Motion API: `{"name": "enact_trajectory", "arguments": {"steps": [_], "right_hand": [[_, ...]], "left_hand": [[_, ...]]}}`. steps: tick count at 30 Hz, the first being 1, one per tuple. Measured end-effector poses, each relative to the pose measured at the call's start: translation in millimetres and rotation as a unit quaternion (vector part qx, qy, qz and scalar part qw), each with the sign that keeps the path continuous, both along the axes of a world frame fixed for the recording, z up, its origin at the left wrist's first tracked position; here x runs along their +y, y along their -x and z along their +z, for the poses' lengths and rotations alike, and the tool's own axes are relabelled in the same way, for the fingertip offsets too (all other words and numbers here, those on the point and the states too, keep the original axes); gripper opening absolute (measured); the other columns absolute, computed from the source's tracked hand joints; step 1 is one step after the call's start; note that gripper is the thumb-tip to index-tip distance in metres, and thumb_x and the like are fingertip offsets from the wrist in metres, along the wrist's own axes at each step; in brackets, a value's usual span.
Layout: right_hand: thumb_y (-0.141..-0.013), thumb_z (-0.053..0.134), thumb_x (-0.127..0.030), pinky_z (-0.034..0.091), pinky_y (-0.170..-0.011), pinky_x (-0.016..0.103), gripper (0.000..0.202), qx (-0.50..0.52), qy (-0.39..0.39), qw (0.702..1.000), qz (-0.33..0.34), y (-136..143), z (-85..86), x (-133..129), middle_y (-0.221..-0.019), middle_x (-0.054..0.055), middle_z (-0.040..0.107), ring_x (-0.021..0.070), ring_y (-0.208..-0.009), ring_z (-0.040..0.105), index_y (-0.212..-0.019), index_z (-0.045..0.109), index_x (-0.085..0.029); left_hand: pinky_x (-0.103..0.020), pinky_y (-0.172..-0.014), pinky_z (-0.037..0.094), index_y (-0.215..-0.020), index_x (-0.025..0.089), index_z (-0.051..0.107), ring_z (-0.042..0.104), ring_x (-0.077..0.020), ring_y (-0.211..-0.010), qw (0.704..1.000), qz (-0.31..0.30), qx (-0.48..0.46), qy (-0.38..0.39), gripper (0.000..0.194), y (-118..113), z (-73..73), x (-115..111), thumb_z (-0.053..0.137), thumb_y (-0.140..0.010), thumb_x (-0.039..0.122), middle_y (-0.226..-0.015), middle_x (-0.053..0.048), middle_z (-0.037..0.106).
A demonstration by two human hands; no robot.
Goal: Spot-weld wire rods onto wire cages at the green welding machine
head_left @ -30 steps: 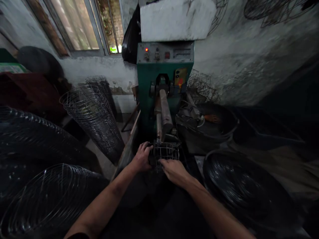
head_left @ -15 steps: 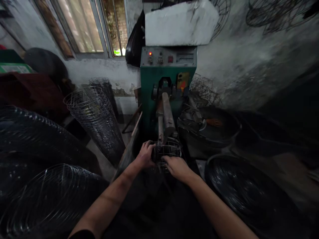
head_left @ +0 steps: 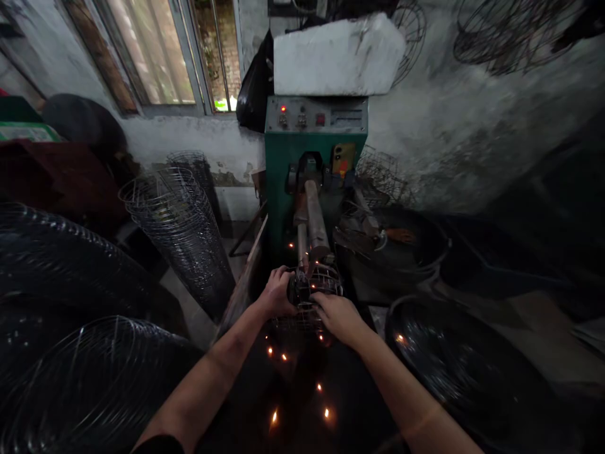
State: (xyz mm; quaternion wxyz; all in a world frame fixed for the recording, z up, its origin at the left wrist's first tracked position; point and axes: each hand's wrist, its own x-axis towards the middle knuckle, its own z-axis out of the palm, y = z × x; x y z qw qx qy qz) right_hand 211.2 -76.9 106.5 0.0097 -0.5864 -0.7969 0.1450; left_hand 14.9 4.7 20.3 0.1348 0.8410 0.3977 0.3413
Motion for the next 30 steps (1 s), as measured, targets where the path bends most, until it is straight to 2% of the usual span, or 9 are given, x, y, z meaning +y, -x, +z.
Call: {"name": "enact_trajectory", "arguments": {"steps": [5, 8, 12, 17, 20, 23, 26, 28, 30], "right_hand": [[-0.096, 0.04, -0.021, 0.048, -0.092, 0.032, 0.031, 0.122, -0.1, 0.986, -0.054, -7.0, -14.0, -8.7, -0.115, 0.01, 0.071, 0.0222, -0.105, 0.066, -0.115, 0.064, -0.017], [-0.094, 0.043, -0.026, 0.05, -0.087, 0.032, 0.028, 0.199, -0.076, 0.974, -0.08, -13.7, -22.7, -12.2, -0.108, 0.009, 0.073, 0.0226, -0.099, 0.068, -0.111, 0.064, -0.019], [-0.093, 0.043, -0.04, 0.052, -0.074, 0.032, 0.032, 0.273, -0.033, 0.952, -0.134, -24.2, -31.9, -17.5, -0.093, 0.008, 0.074, 0.0241, -0.085, 0.069, -0.108, 0.063, -0.021], [-0.088, 0.042, -0.045, 0.051, -0.082, 0.036, 0.036, 0.369, -0.034, 0.919, -0.136, -32.7, -42.3, -21.7, -0.093, 0.01, 0.073, 0.0255, -0.091, 0.068, -0.097, 0.064, -0.017], [-0.082, 0.048, -0.05, 0.051, -0.081, 0.037, 0.039, 0.407, 0.0, 0.901, -0.151, -30.6, -47.5, -22.7, -0.088, 0.01, 0.073, 0.026, -0.088, 0.068, -0.091, 0.066, -0.017], [-0.076, 0.055, -0.058, 0.052, -0.07, 0.036, 0.047, 0.454, 0.06, 0.872, -0.174, -24.5, -51.2, -25.6, -0.077, 0.008, 0.072, 0.0251, -0.077, 0.067, -0.095, 0.066, -0.016], [-0.074, 0.06, -0.062, 0.044, -0.05, 0.03, 0.058, 0.505, 0.129, 0.829, -0.201, -22.0, -53.2, -32.3, -0.071, 0.005, 0.07, 0.0184, -0.054, 0.058, -0.109, 0.062, -0.017], [-0.073, 0.064, -0.059, 0.039, -0.046, 0.027, 0.059, 0.534, 0.139, 0.808, -0.209, -25.8, -54.3, -37.3, -0.074, 0.005, 0.07, 0.0155, -0.05, 0.054, -0.117, 0.059, -0.019], [-0.071, 0.068, -0.056, 0.037, -0.045, 0.025, 0.056, 0.553, 0.135, 0.794, -0.21, -32.6, -55.0, -40.6, -0.075, 0.005, 0.07, 0.0144, -0.05, 0.054, -0.114, 0.061, -0.021]], "left_hand": [[-0.057, -0.105, 0.041, -0.121, 0.015, 0.053, 0.044, -0.0411, -0.125, 0.999, 0.031, 0.012, 0.014, 0.084, -3.0, 0.9, 19.5, 0.081, -0.051, 0.051, -0.126, -0.017, 0.051], [-0.058, -0.103, 0.043, -0.121, 0.015, 0.054, 0.046, -0.0404, -0.122, 0.999, 0.032, 0.014, 0.003, 0.086, -4.6, -0.6, 26.3, 0.083, -0.048, 0.049, -0.124, -0.016, 0.052], [-0.058, -0.105, 0.042, -0.123, 0.013, 0.053, 0.046, -0.0406, -0.123, 0.999, 0.039, 0.016, 0.0, 0.093, -4.8, 3.1, 32.4, 0.086, -0.043, 0.047, -0.124, -0.017, 0.053], [-0.056, -0.105, 0.042, -0.123, 0.007, 0.054, 0.045, -0.0416, -0.124, 0.998, 0.044, 0.024, 0.024, 0.1, -4.1, 13.3, 48.6, 0.089, -0.039, 0.048, -0.127, -0.021, 0.05], [-0.057, -0.105, 0.042, -0.123, 0.009, 0.055, 0.046, -0.0414, -0.124, 0.999, 0.039, 0.023, 0.019, 0.098, -5.2, 16.5, 55.6, 0.09, -0.039, 0.045, -0.125, -0.019, 0.053], [-0.057, -0.107, 0.04, -0.123, 0.01, 0.054, 0.046, -0.0406, -0.124, 0.999, 0.032, 0.014, 0.018, 0.094, -6.0, 16.3, 55.9, 0.09, -0.043, 0.043, -0.126, -0.02, 0.053], [-0.057, -0.111, 0.035, -0.134, 0.01, 0.046, 0.037, -0.0426, -0.135, 0.998, 0.034, 0.003, 0.05, 0.107, -1.4, 9.9, 50.6, 0.091, -0.044, 0.047, -0.142, -0.024, 0.04], [-0.061, -0.113, 0.03, -0.145, 0.013, 0.033, 0.026, -0.0451, -0.141, 0.997, 0.037, -0.006, 0.075, 0.122, 6.7, 0.8, 45.1, 0.09, -0.044, 0.052, -0.152, -0.025, 0.026], [-0.067, -0.112, 0.026, -0.151, 0.015, 0.021, 0.016, -0.0482, -0.144, 0.995, 0.052, -0.016, 0.088, 0.133, 18.1, -11.3, 38.8, 0.089, -0.043, 0.055, -0.157, -0.025, 0.016]]}}
